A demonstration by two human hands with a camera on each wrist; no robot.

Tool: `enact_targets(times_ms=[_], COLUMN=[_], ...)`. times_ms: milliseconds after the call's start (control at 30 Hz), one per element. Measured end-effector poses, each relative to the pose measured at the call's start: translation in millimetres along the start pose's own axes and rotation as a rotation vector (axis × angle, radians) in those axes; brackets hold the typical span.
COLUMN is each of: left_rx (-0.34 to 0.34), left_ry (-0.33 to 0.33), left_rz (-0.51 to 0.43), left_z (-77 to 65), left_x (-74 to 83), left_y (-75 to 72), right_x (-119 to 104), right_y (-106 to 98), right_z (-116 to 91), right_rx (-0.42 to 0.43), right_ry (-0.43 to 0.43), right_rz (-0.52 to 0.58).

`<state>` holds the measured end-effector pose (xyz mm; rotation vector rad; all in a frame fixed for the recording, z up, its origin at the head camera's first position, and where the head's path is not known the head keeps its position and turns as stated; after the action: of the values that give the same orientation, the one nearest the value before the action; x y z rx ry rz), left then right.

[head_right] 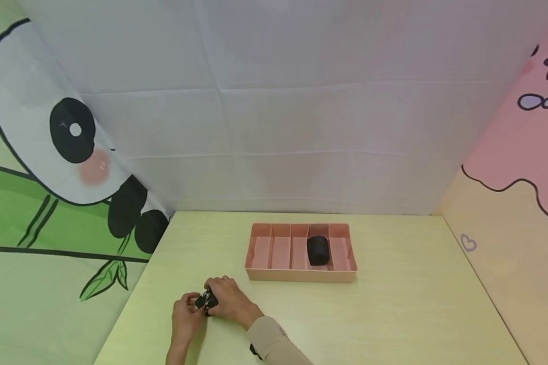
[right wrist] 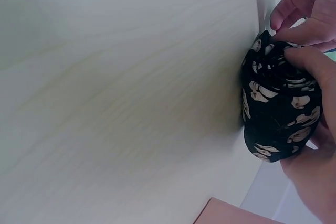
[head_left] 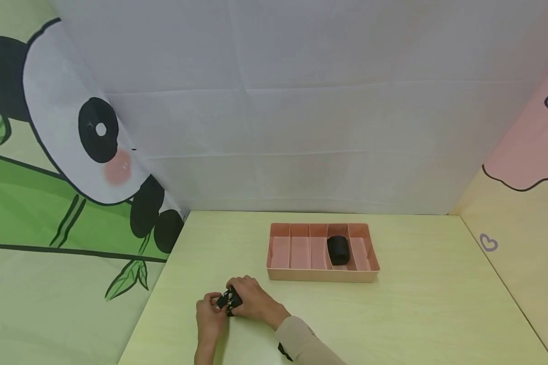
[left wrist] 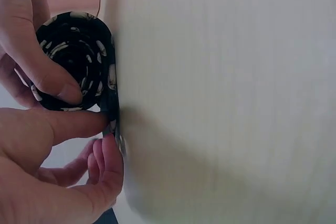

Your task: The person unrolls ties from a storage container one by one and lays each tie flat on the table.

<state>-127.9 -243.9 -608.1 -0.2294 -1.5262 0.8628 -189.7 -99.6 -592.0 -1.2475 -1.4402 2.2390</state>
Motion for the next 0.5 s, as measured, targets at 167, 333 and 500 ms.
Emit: enact_targets(times_ms=[167,333,500], left_rx=[-0.062,-0.075,-0.061], left_ry=[-0.012,-0.02,0.007], left_rz=[0.007,-0.001,-0.003], left_z=[0.5,1.0,0.4], left_x=[3.2,3.3,1.8], left_y=[0.8,1.6,2.5], right_x=[1.6,5.3,11.0], right_y=[-1.5,-3.8,-4.1], right_z=[-2.9,-5.4,-7.7], right_rx=[-0.009,-0.001,-0.007], right_ry=[-0.012,-0.035,-0.059], right_rz=[0.049,0.082,0.083])
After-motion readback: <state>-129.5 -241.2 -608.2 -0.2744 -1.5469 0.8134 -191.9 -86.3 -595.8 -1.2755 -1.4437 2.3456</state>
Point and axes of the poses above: each hand's wrist, its own z-axis towards the middle knuckle, its own y-axis out of the palm, x = y × z, the point moved 1 cm from there along z, towards the middle knuckle, and after that the axes turned 4 degrees about y, right-handed, at the moved point
